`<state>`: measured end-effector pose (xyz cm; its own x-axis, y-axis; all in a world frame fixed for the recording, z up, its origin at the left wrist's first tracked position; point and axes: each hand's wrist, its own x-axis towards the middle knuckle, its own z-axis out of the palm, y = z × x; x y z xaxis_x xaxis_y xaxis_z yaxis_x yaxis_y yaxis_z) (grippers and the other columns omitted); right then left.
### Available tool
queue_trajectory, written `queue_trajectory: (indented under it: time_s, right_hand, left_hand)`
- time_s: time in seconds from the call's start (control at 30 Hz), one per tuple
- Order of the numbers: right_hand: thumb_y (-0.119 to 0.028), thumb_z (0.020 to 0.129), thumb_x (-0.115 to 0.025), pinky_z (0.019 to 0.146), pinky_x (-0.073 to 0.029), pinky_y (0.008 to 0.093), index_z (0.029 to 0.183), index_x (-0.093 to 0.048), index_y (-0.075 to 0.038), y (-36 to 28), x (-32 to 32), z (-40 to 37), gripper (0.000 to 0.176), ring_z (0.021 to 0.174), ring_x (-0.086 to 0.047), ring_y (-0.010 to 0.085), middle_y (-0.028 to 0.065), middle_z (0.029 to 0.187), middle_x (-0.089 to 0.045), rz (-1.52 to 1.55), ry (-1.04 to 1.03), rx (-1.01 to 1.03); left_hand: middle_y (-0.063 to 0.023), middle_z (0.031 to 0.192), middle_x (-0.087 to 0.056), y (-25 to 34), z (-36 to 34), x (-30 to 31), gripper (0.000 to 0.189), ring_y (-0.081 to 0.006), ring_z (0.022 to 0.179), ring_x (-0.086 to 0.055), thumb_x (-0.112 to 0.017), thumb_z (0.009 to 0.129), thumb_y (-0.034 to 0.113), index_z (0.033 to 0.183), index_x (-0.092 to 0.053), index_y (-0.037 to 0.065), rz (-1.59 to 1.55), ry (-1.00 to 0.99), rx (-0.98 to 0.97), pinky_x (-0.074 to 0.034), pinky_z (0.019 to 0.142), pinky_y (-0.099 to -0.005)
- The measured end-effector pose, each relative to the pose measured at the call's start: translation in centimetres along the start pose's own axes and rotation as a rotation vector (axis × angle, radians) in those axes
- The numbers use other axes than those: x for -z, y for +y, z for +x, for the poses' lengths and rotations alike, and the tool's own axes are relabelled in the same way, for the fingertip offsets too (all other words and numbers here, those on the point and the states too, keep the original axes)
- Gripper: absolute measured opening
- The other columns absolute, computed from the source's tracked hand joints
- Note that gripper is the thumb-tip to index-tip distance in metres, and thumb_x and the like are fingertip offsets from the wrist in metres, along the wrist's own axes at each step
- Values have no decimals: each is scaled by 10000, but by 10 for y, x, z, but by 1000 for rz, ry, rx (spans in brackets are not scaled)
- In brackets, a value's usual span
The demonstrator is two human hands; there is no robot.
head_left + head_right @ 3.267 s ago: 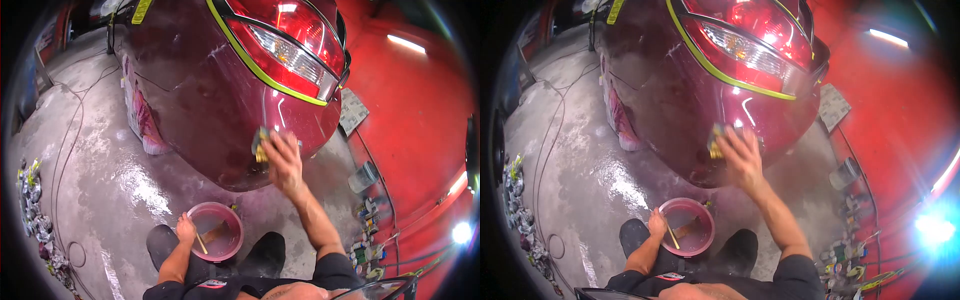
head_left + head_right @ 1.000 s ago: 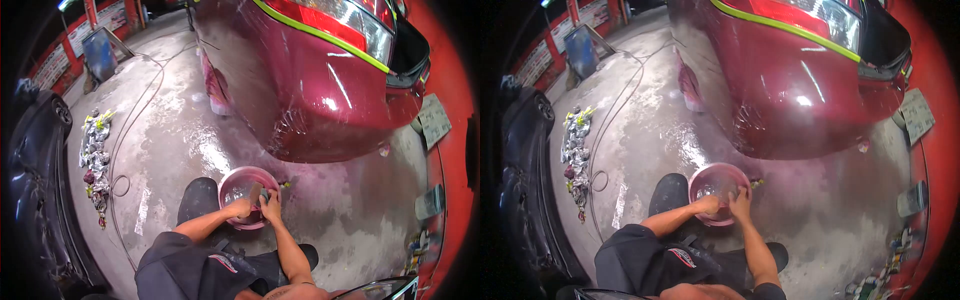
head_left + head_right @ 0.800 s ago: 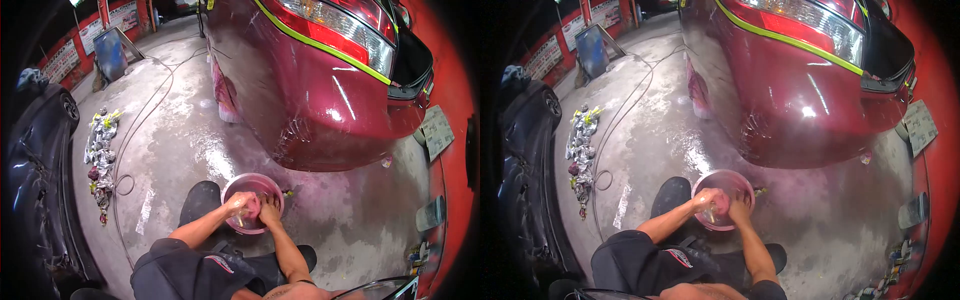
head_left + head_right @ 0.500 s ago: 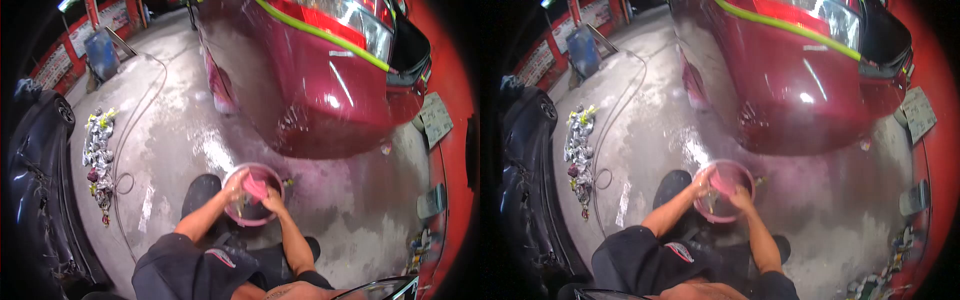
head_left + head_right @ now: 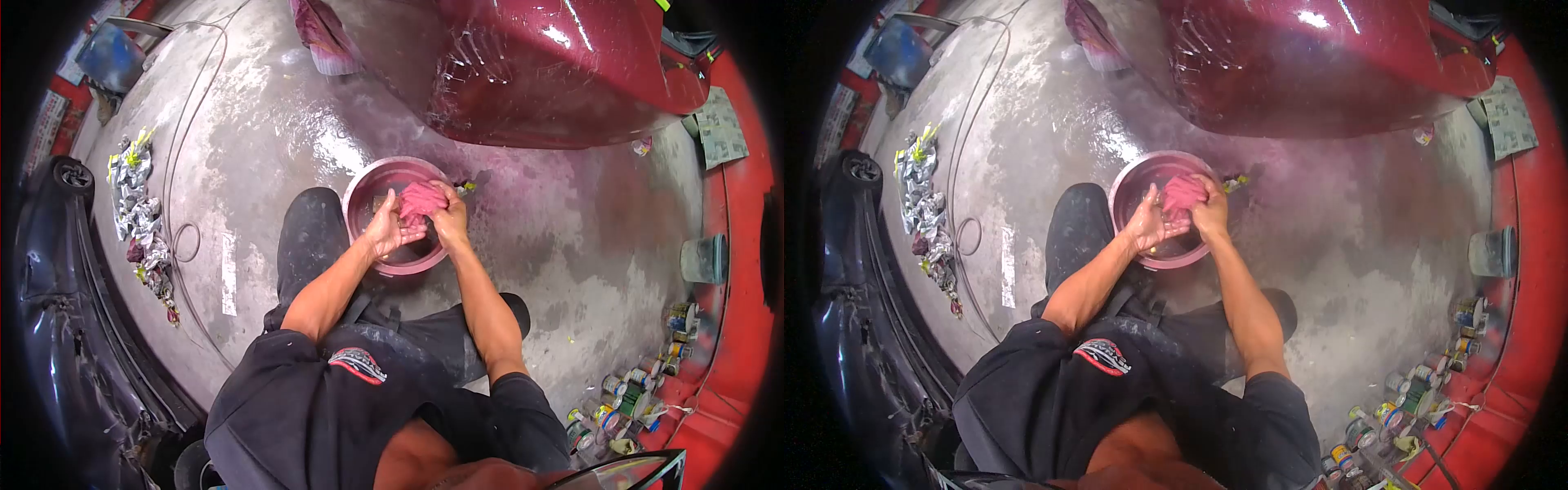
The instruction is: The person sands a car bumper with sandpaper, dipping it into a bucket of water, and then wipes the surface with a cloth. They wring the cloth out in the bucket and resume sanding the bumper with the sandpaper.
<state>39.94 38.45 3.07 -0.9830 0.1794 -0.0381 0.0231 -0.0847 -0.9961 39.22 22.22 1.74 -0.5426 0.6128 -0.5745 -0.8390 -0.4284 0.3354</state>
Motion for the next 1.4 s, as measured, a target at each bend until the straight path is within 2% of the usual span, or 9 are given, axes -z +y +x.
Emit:
queue_trajectory:
  time_s: [0.27, 0.4, 0.47, 0.57, 0.73, 0.8, 1.0, 1.27, 1.4]
  right_hand:
    - [50, 728, -545, 1004, -441, 345, 1443, -441, -96, -17, -2, -35, 737, 1190, -578, 271, 198, 1309, -598, -857, -331, 611]
    - [44, 715, -549, 1175, -243, 446, 1543, -209, -80, -37, 20, -28, 904, 1414, -323, 408, 224, 1513, -363, -87, -445, -131]
    - [6, 708, -624, 1188, -204, 468, 1542, -210, -75, -35, 18, -30, 935, 1441, -245, 428, 226, 1550, -288, -752, -439, 415]
    - [-89, 641, -785, 1171, -265, 457, 1528, -209, -46, -32, -2, -44, 1058, 1426, -230, 463, 235, 1577, -183, -1100, -554, 418]
    - [-108, 715, -767, 1042, -438, 449, 1512, -220, -72, 2, 2, -41, 967, 1346, -366, 453, 250, 1518, -280, -936, -507, 503]
    - [-130, 748, -748, 1006, -451, 460, 1503, -220, -41, 21, -2, -31, 925, 1302, -423, 459, 297, 1473, -334, -924, -363, 308]
    - [-194, 760, -711, 850, -500, 493, 1347, -425, -10, 14, 1, -33, 679, 984, -632, 449, 315, 1068, -625, -1082, -297, -2]
    - [-157, 736, -666, 706, -528, 456, 1065, -617, -32, 56, 7, -3, 355, 859, -676, 419, 221, 910, -696, -768, -251, 302]
    - [-117, 743, -662, 848, -517, 452, 1291, -545, -74, 15, 4, -7, 562, 994, -648, 433, 238, 1014, -688, -339, -472, -501]
  left_hand:
    - [-89, 1136, -644, 33, -18, -19, 425, -233, 1052, -624, -643, 933, 399, 1202, -594, 74, 186, -20, 0, -559, 884, -418]
    - [-30, 888, -683, 61, 19, 40, 209, -126, 695, -629, -671, 916, 175, 1075, -676, 39, 524, -134, 122, -526, 566, -282]
    - [-20, 783, -660, 72, 14, 37, 86, -64, 579, -545, -739, 805, 92, 872, -689, 73, 577, -56, 145, -372, 439, -190]
    - [0, 694, -624, 79, 4, -1, 65, -47, 481, -473, -715, 780, 84, 812, -661, 69, 798, -51, 66, -276, 395, -179]
    - [63, 614, -505, 65, 24, -14, 163, -8, 478, -391, -660, 788, 73, 676, -553, 122, 1084, -358, 654, -207, 396, -171]
    - [-24, 666, -616, 72, 35, -20, 66, -99, 542, -573, -663, 773, 86, 722, -620, 78, 1196, -373, 664, -386, 414, -240]
    - [-155, 816, -709, 21, -11, -52, 124, -273, 719, -707, -673, 746, 108, 841, -687, 30, 2372, -45, -418, -552, 578, -389]
    - [-188, 876, -681, 25, -6, -29, 314, -334, 802, -707, -560, 844, 180, 1061, -599, -43, 2488, -98, -974, -582, 633, -422]
    - [-159, 951, -672, 37, -12, -31, 357, -342, 847, -691, -578, 834, 178, 1141, -552, -3, 2409, -231, -1293, -581, 613, -402]
